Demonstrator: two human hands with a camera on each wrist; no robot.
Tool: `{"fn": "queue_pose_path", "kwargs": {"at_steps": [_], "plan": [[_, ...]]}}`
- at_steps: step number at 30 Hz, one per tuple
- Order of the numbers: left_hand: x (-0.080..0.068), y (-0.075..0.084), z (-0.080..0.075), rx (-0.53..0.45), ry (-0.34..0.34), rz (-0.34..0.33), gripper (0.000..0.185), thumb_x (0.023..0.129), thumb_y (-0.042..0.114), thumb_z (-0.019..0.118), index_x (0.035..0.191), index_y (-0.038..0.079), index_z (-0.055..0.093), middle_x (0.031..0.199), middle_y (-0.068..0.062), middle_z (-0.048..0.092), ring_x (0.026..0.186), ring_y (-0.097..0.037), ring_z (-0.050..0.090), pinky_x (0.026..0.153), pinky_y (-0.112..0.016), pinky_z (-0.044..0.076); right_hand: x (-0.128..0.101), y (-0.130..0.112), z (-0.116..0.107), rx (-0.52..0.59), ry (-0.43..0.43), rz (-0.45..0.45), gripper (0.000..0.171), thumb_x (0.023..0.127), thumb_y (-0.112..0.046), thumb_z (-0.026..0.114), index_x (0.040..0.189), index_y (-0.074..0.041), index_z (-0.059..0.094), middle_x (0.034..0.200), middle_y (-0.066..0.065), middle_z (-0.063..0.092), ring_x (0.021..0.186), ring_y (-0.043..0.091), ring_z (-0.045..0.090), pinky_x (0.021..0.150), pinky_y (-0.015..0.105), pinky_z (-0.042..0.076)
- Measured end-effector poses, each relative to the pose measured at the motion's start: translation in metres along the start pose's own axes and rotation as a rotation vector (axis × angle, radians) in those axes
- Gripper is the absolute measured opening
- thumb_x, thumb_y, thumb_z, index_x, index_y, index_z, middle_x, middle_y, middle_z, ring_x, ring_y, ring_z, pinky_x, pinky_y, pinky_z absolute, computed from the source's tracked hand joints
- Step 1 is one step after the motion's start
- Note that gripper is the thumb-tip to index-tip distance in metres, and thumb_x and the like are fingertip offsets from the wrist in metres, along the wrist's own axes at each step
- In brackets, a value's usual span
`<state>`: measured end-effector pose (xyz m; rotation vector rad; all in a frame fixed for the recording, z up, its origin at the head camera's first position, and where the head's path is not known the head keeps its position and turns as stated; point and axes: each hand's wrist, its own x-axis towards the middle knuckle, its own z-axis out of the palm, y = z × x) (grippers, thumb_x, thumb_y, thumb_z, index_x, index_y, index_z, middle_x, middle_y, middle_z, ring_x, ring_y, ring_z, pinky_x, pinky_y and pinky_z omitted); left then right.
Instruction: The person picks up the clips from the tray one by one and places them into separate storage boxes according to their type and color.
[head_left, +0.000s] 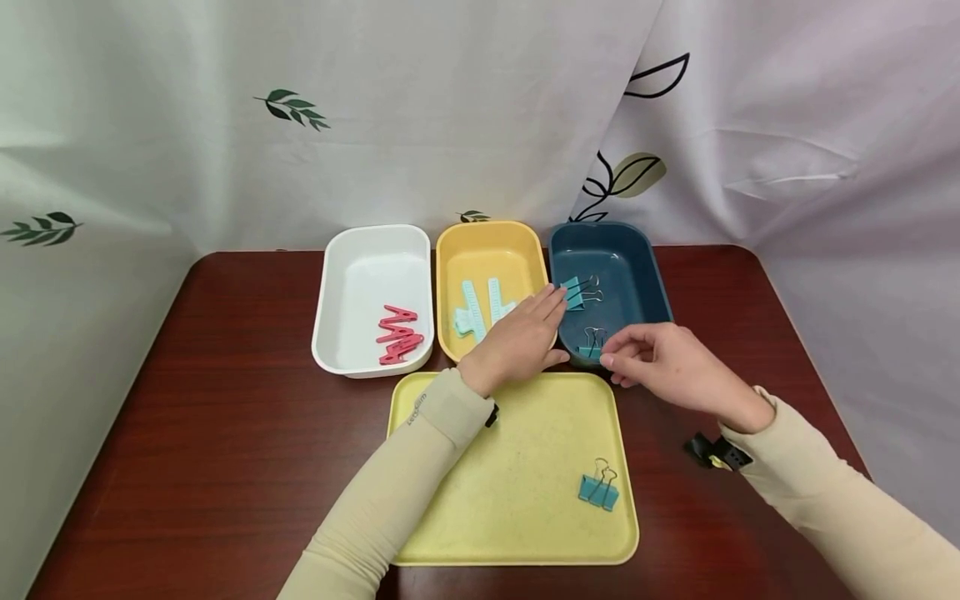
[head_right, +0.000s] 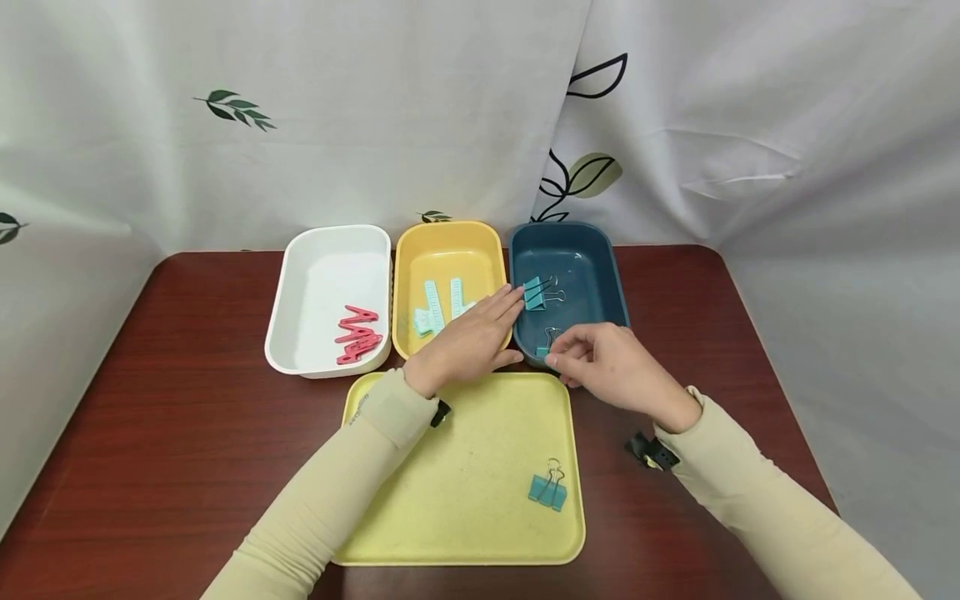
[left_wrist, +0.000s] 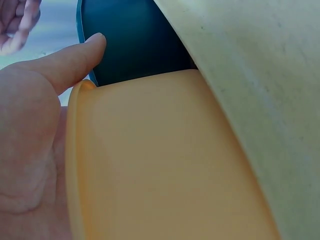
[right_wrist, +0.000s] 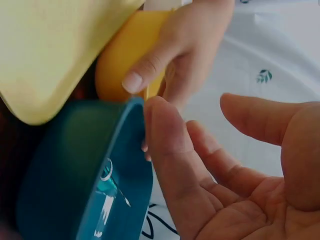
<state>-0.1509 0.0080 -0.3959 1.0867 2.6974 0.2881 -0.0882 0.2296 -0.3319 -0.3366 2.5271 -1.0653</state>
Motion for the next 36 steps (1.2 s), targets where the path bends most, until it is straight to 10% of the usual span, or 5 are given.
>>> {"fn": "queue_pose_path", "kwargs": {"at_steps": [36], "plan": [[-0.002, -0.001, 0.002, 0.012, 0.031, 0.017, 0.075, 0.103, 0.043, 0.054, 0.158, 0.000, 0.026, 0.167, -0.013, 0.013, 0.155, -0.026, 0.002, 0.123, -0.036, 0.010, -0.040, 0.030, 0.052, -0.030, -0.200, -0.289, 0.025, 0.087, -0.008, 0.078, 0.111, -0.003, 0.072, 0.095, -0.003, 0.072, 0.082, 0.001, 0.065, 0.071, 0.025, 0.057]]}}
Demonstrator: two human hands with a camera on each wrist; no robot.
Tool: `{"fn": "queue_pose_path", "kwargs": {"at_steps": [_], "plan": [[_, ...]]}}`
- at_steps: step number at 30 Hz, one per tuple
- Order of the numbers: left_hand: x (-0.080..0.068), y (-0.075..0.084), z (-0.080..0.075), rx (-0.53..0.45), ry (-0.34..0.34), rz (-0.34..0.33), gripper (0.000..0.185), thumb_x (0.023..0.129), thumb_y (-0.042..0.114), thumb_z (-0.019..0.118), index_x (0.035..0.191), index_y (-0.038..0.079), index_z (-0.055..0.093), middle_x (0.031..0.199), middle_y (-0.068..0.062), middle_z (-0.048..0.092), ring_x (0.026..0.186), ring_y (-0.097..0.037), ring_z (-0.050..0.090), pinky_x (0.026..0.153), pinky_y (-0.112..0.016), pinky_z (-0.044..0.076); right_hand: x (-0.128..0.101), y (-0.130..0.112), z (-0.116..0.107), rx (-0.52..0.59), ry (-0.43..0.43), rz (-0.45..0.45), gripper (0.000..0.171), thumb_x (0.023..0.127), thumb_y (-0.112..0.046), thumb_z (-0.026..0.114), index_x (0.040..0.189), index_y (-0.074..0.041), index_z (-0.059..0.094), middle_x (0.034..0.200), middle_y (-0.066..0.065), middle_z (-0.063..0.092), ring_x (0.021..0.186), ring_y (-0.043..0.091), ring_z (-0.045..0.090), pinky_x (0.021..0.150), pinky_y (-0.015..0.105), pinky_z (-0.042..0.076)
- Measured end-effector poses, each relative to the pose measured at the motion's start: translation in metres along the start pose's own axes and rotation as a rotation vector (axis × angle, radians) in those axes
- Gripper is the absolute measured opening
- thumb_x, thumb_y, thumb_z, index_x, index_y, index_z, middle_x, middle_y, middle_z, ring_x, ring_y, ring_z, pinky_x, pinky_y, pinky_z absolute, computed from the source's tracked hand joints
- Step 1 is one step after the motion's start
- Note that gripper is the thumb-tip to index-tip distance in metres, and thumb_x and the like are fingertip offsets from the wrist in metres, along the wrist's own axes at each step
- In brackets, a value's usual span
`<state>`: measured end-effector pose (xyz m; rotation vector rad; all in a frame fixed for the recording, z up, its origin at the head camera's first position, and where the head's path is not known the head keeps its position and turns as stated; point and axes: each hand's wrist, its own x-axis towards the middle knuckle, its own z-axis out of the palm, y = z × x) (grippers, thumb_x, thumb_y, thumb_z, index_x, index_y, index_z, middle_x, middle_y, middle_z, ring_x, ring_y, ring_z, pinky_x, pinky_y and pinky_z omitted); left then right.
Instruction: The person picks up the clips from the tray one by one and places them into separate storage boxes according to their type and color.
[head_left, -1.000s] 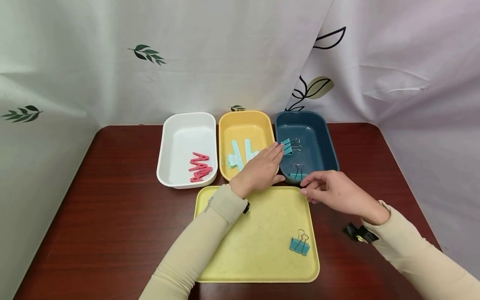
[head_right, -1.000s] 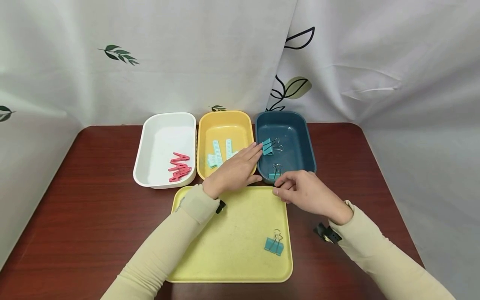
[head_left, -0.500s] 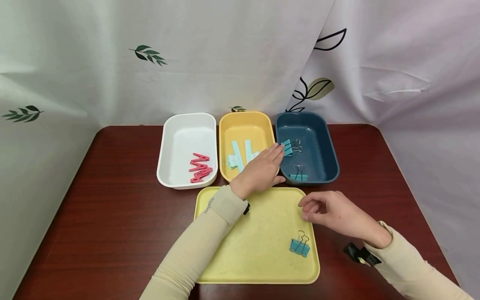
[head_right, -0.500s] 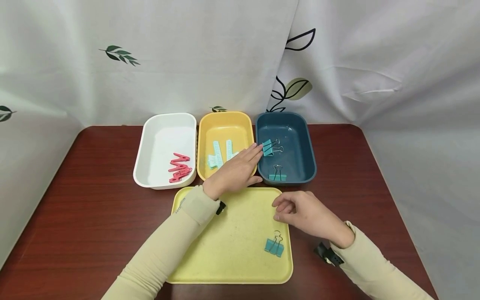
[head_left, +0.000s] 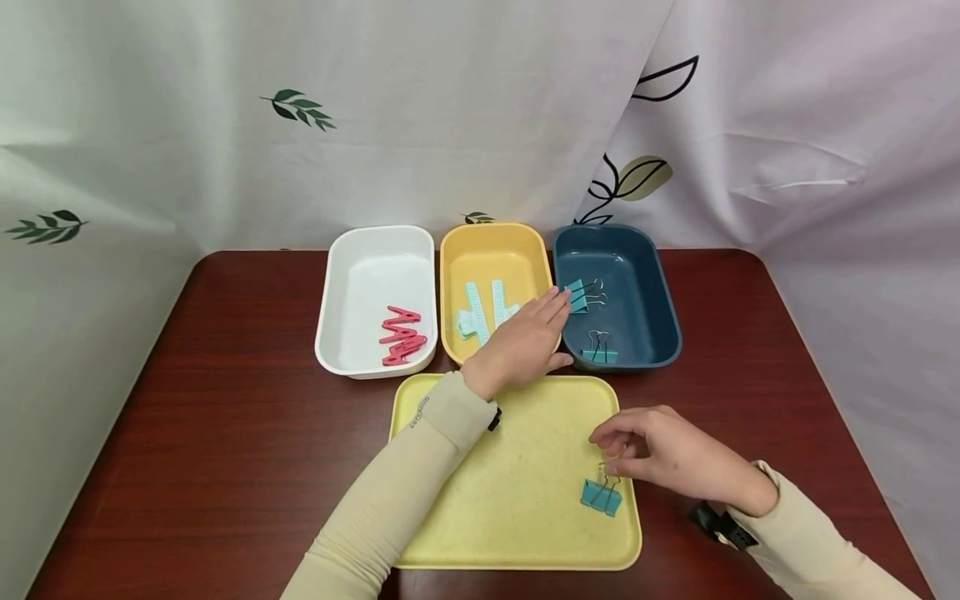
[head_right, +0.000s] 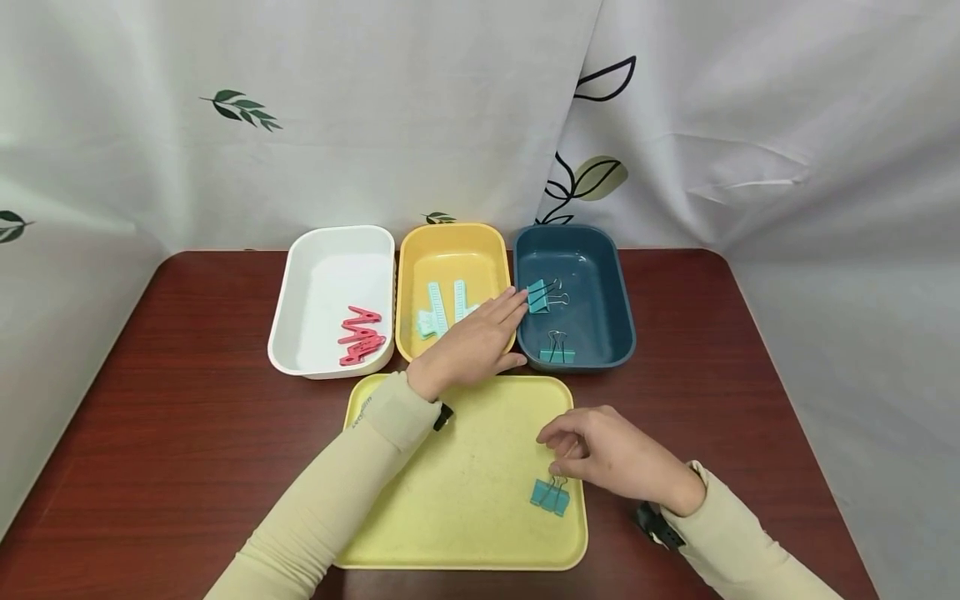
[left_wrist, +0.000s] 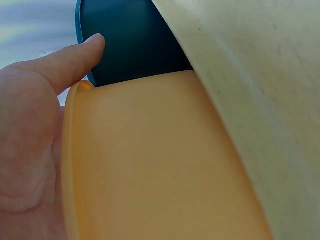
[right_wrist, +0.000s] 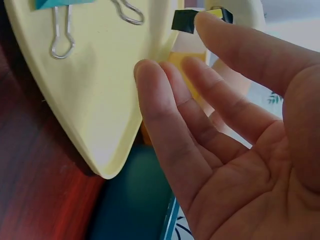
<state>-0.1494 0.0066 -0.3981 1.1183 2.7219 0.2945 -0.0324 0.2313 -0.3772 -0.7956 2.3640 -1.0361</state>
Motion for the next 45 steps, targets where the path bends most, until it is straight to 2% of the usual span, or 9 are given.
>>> {"fn": "queue_pose_path", "kwargs": {"at_steps": [7, 13, 20, 26, 33, 42, 45], "plan": [[0.000, 0.000, 0.001, -0.002, -0.004, -0.001, 0.075, 0.103, 0.043, 0.054, 0.158, 0.000, 0.025, 0.168, -0.012, 0.011, 0.155, -0.025, 0.001, 0.123, -0.036, 0.009, -0.004, 0.002, 0.006, 0.022, -0.025, 0.041, 0.027, 0.087, -0.015, 0.080, 0.111, -0.005, 0.073, 0.093, -0.006, 0.070, 0.080, 0.001, 0.063, 0.071, 0.025, 0.056], [0.000, 0.000, 0.002, -0.004, -0.005, -0.002, 0.075, 0.104, 0.043, 0.054, 0.158, 0.001, 0.025, 0.168, -0.012, 0.011, 0.155, -0.025, 0.000, 0.123, -0.036, 0.009, -0.006, 0.005, 0.012, 0.007, -0.028, 0.021, 0.024, 0.086, -0.012, 0.081, 0.108, -0.006, 0.073, 0.090, -0.008, 0.069, 0.078, -0.001, 0.062, 0.070, 0.025, 0.056], [-0.001, 0.000, 0.004, -0.005, -0.002, 0.003, 0.076, 0.103, 0.043, 0.054, 0.158, 0.000, 0.025, 0.168, -0.012, 0.012, 0.155, -0.025, 0.001, 0.123, -0.036, 0.008, -0.006, 0.008, 0.015, 0.039, -0.072, 0.042, 0.021, 0.087, -0.012, 0.080, 0.106, -0.008, 0.074, 0.092, -0.009, 0.069, 0.078, 0.000, 0.063, 0.069, 0.024, 0.056], [0.000, 0.000, 0.003, 0.004, -0.003, 0.003, 0.075, 0.103, 0.043, 0.054, 0.158, 0.000, 0.025, 0.168, -0.012, 0.011, 0.155, -0.025, 0.001, 0.123, -0.036, 0.009, -0.006, 0.011, 0.019, 0.011, -0.084, 0.031, 0.020, 0.086, -0.010, 0.080, 0.106, -0.009, 0.075, 0.092, -0.010, 0.068, 0.078, -0.001, 0.061, 0.069, 0.024, 0.055], [0.000, 0.000, 0.001, 0.004, -0.015, -0.010, 0.074, 0.104, 0.043, 0.053, 0.158, 0.001, 0.024, 0.168, -0.011, 0.011, 0.155, -0.024, 0.001, 0.123, -0.034, 0.007, -0.006, 0.013, 0.022, -0.037, -0.089, 0.005, 0.019, 0.085, -0.011, 0.081, 0.102, -0.015, 0.076, 0.089, -0.015, 0.065, 0.075, -0.002, 0.056, 0.065, 0.023, 0.053], [0.000, 0.000, 0.000, -0.005, -0.013, -0.006, 0.075, 0.104, 0.043, 0.054, 0.158, 0.001, 0.024, 0.168, -0.012, 0.012, 0.155, -0.024, 0.000, 0.123, -0.034, 0.007, -0.006, 0.016, 0.027, -0.006, -0.099, -0.008, 0.015, 0.087, -0.014, 0.080, 0.100, -0.019, 0.076, 0.094, -0.014, 0.070, 0.084, 0.000, 0.064, 0.070, 0.024, 0.055], [0.000, 0.000, 0.000, -0.005, -0.012, -0.008, 0.075, 0.104, 0.043, 0.053, 0.158, 0.001, 0.024, 0.168, -0.011, 0.012, 0.155, -0.024, 0.000, 0.123, -0.034, 0.007, -0.006, 0.016, 0.027, 0.000, -0.093, -0.011, 0.013, 0.087, -0.014, 0.080, 0.098, -0.020, 0.077, 0.092, -0.015, 0.070, 0.083, -0.001, 0.063, 0.069, 0.024, 0.055]]}}
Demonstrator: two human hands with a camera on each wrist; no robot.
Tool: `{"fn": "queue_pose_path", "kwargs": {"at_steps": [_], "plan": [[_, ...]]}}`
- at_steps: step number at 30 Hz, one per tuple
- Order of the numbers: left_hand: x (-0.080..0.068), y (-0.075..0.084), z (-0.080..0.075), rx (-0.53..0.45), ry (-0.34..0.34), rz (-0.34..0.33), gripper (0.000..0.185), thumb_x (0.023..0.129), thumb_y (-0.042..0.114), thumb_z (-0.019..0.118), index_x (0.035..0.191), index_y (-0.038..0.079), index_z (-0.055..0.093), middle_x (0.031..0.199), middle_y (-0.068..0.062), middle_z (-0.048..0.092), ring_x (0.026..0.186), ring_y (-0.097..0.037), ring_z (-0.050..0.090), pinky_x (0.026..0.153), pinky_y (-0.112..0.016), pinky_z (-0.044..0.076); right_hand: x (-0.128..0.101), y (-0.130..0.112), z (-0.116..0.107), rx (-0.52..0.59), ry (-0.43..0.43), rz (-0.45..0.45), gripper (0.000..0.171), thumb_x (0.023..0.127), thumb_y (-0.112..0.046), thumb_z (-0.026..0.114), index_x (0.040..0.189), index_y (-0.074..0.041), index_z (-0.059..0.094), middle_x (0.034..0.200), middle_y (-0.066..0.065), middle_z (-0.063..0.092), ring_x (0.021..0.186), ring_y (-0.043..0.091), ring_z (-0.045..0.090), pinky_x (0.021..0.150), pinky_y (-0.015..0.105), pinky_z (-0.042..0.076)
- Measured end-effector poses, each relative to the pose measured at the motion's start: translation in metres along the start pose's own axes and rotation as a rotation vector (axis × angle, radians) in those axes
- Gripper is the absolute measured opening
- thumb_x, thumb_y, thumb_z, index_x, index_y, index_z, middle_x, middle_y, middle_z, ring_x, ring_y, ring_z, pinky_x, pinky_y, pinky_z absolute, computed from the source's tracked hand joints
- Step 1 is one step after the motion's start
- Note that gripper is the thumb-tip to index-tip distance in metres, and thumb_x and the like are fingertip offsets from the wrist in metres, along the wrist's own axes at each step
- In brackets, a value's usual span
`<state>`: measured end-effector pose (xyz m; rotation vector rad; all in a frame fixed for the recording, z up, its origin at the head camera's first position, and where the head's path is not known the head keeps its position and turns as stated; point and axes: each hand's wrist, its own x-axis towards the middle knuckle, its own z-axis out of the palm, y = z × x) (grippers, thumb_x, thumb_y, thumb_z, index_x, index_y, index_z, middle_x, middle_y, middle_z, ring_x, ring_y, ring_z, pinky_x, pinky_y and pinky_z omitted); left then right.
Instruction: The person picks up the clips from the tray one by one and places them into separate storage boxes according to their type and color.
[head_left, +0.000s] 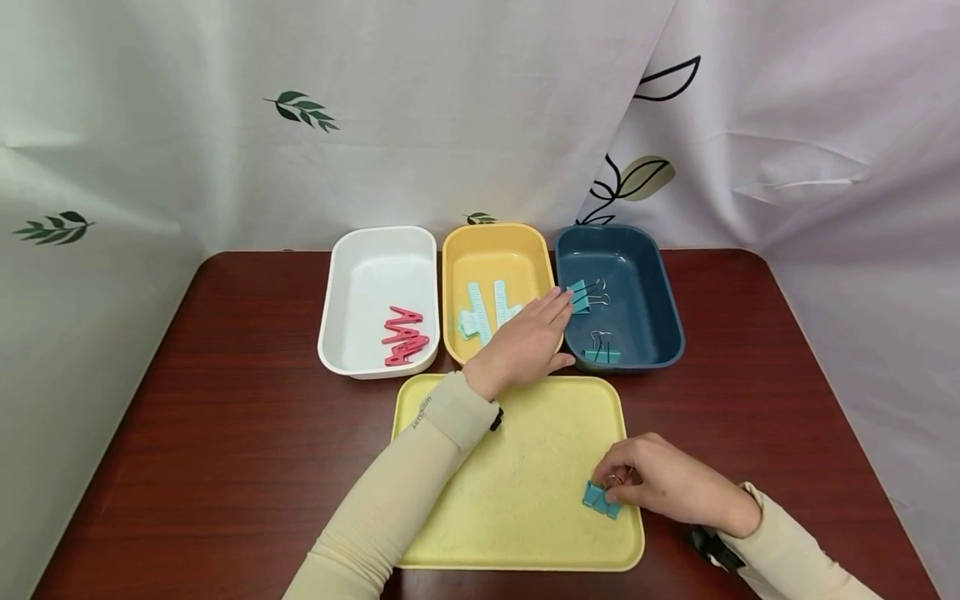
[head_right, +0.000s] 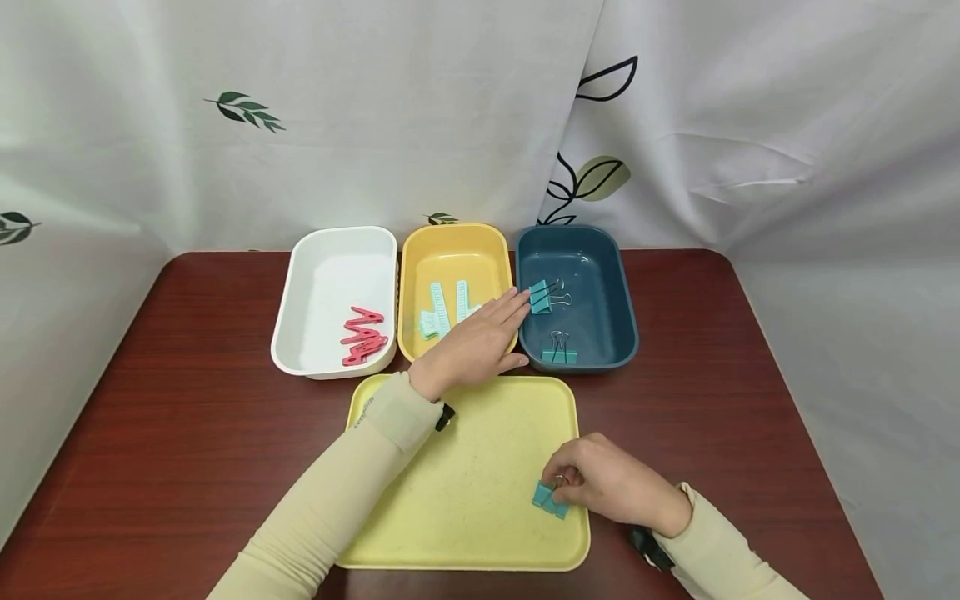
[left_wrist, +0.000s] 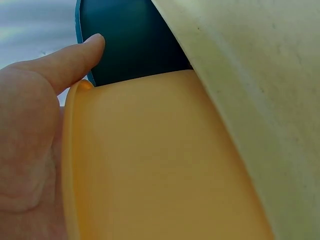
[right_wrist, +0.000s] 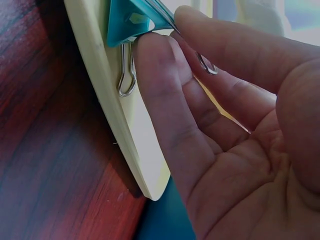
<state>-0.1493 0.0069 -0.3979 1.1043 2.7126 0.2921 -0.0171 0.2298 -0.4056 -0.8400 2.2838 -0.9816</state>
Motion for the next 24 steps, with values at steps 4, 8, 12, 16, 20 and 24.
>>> {"fn": "queue_pose_path", "kwargs": {"at_steps": [4, 8, 12, 16, 20, 24], "plan": [[0.0003, -0.0002, 0.0004, 0.001, 0.003, 0.001, 0.074, 0.104, 0.043, 0.054, 0.158, 0.001, 0.025, 0.168, -0.011, 0.011, 0.155, -0.024, 0.000, 0.123, -0.034, 0.008, -0.0004, -0.0006, -0.0004, -0.002, 0.012, -0.007, 0.011, 0.088, -0.013, 0.078, 0.096, -0.020, 0.077, 0.091, -0.016, 0.071, 0.081, -0.002, 0.063, 0.068, 0.023, 0.054], [0.0007, -0.0003, 0.0002, 0.004, 0.008, 0.005, 0.074, 0.104, 0.043, 0.054, 0.158, 0.001, 0.025, 0.168, -0.012, 0.012, 0.155, -0.024, 0.001, 0.123, -0.035, 0.009, -0.0008, -0.0014, -0.0011, -0.001, 0.022, -0.004, 0.010, 0.089, -0.011, 0.077, 0.095, -0.020, 0.078, 0.089, -0.016, 0.071, 0.078, -0.003, 0.063, 0.065, 0.021, 0.054], [0.0009, -0.0002, -0.0001, 0.007, 0.007, 0.007, 0.074, 0.104, 0.043, 0.054, 0.158, 0.001, 0.025, 0.168, -0.012, 0.012, 0.155, -0.024, 0.001, 0.123, -0.035, 0.009, -0.0006, -0.0027, -0.0020, 0.007, 0.029, 0.005, 0.010, 0.089, -0.011, 0.077, 0.095, -0.019, 0.079, 0.088, -0.016, 0.072, 0.076, -0.003, 0.063, 0.063, 0.021, 0.053], [0.0005, 0.0003, -0.0006, 0.009, 0.004, 0.006, 0.074, 0.104, 0.042, 0.054, 0.158, 0.001, 0.025, 0.168, -0.012, 0.012, 0.155, -0.024, 0.001, 0.123, -0.035, 0.008, -0.0008, -0.0039, -0.0034, 0.018, 0.041, -0.007, 0.010, 0.089, -0.010, 0.076, 0.096, -0.017, 0.079, 0.089, -0.015, 0.073, 0.077, -0.002, 0.064, 0.063, 0.021, 0.054], [0.0001, 0.0007, -0.0007, 0.006, 0.004, 0.004, 0.074, 0.103, 0.042, 0.054, 0.158, 0.001, 0.026, 0.168, -0.012, 0.013, 0.155, -0.024, 0.001, 0.123, -0.035, 0.008, -0.0013, -0.0045, -0.0054, 0.029, 0.047, -0.028, 0.011, 0.089, -0.009, 0.076, 0.097, -0.016, 0.079, 0.090, -0.014, 0.073, 0.078, -0.002, 0.065, 0.064, 0.021, 0.055], [-0.0003, 0.0009, -0.0002, 0.009, 0.001, 0.000, 0.074, 0.103, 0.042, 0.054, 0.158, 0.001, 0.026, 0.168, -0.012, 0.012, 0.155, -0.024, 0.001, 0.123, -0.035, 0.008, -0.0017, -0.0050, -0.0078, 0.019, 0.064, -0.054, 0.011, 0.090, -0.009, 0.076, 0.098, -0.015, 0.079, 0.092, -0.013, 0.074, 0.080, -0.001, 0.066, 0.066, 0.022, 0.055]]}}
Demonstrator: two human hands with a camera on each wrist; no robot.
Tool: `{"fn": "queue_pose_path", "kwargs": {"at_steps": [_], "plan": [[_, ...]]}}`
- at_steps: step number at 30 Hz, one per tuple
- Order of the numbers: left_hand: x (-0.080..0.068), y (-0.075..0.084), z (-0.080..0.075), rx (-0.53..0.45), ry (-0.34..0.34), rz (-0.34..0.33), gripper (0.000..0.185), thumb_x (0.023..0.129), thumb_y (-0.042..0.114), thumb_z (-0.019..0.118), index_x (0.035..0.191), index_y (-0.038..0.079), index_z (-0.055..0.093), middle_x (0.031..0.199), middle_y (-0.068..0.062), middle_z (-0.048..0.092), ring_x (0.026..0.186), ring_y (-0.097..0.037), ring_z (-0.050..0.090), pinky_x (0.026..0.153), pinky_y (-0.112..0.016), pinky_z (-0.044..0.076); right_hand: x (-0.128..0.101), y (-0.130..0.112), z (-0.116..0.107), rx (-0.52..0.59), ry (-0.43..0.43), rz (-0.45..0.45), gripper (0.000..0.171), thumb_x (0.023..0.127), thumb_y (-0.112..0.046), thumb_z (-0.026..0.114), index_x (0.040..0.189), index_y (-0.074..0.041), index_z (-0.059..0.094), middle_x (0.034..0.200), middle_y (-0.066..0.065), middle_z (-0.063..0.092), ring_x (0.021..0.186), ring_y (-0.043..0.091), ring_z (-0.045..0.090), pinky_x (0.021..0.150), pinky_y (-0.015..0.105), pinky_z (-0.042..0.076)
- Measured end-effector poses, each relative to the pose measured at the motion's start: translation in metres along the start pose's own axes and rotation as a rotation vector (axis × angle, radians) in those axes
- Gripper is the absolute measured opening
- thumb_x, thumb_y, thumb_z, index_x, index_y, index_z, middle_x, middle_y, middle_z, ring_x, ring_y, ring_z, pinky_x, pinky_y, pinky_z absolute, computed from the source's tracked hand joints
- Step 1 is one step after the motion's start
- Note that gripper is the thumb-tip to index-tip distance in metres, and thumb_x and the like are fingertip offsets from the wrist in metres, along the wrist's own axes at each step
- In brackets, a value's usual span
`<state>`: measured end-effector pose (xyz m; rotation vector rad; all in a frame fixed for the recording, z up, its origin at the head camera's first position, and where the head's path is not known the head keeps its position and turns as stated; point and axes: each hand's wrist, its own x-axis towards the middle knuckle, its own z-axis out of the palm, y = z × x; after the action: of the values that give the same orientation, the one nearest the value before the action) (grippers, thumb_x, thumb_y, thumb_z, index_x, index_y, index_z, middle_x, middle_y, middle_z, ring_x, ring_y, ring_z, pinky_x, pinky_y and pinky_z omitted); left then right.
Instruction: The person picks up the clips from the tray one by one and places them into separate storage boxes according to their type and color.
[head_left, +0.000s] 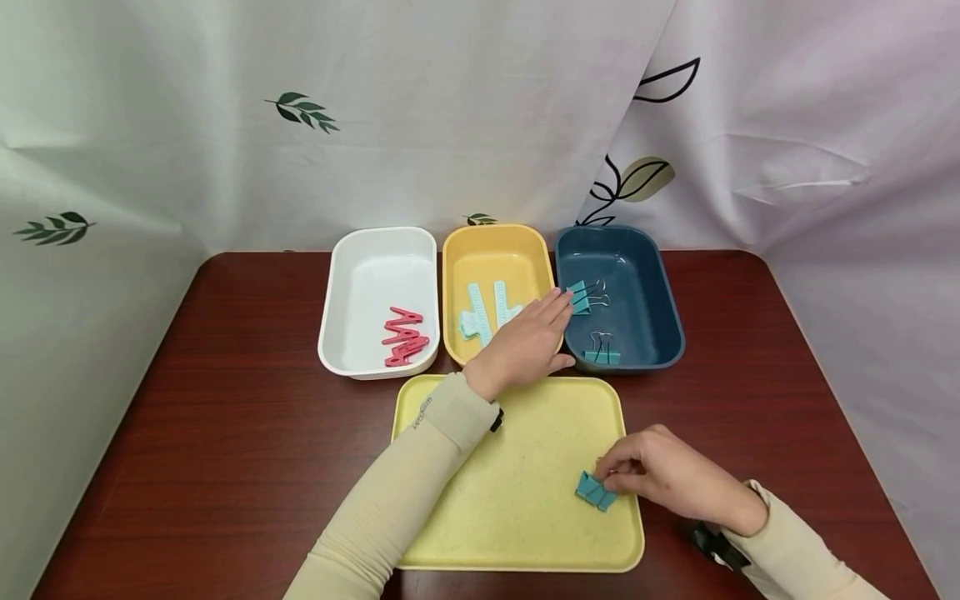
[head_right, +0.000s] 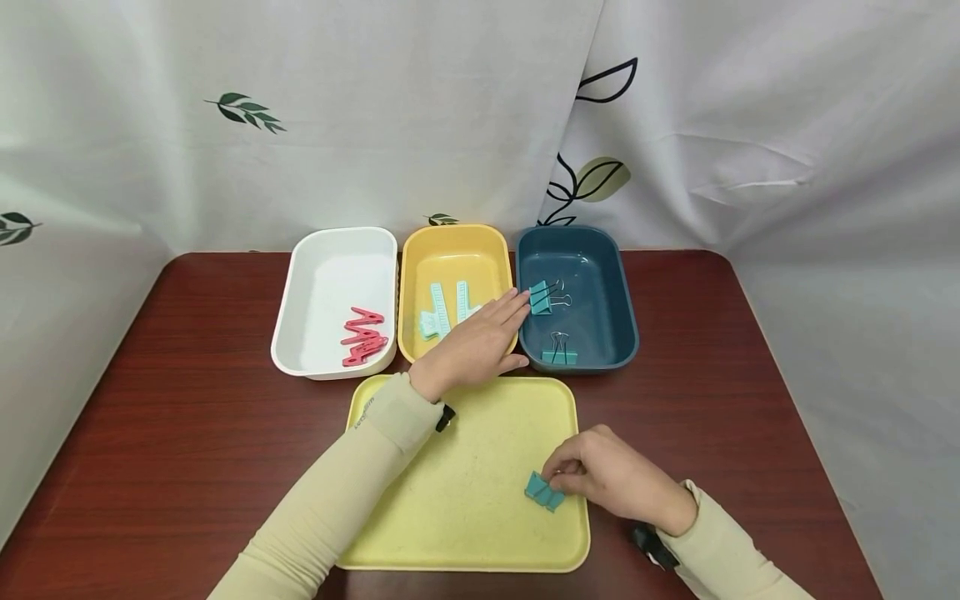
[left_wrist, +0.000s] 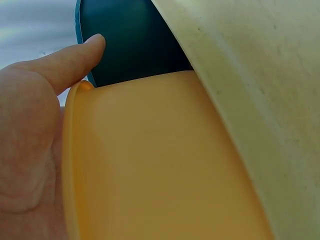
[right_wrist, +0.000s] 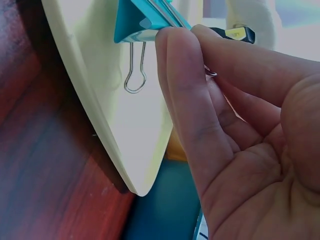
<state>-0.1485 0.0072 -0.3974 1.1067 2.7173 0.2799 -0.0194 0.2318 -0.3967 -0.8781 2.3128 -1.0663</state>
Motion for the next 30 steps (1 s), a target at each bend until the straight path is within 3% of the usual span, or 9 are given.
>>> {"fn": "queue_pose_path", "kwargs": {"at_steps": [12, 30], "plan": [[0.000, -0.001, 0.001, 0.004, 0.001, 0.001, 0.074, 0.104, 0.043, 0.053, 0.158, 0.001, 0.025, 0.168, -0.012, 0.012, 0.155, -0.024, 0.000, 0.123, -0.035, 0.008, -0.001, -0.001, -0.006, -0.039, 0.086, -0.066, 0.014, 0.092, -0.007, 0.072, 0.102, -0.014, 0.079, 0.099, -0.007, 0.075, 0.084, 0.000, 0.067, 0.066, 0.021, 0.056], [0.000, -0.001, 0.002, -0.011, 0.004, 0.002, 0.074, 0.104, 0.043, 0.053, 0.158, 0.001, 0.026, 0.168, -0.011, 0.012, 0.155, -0.024, 0.000, 0.123, -0.035, 0.008, 0.001, -0.014, -0.030, -0.031, 0.254, 0.072, 0.014, 0.093, -0.003, 0.071, 0.104, -0.009, 0.078, 0.092, -0.006, 0.075, 0.076, 0.005, 0.069, 0.068, 0.026, 0.058]]}}
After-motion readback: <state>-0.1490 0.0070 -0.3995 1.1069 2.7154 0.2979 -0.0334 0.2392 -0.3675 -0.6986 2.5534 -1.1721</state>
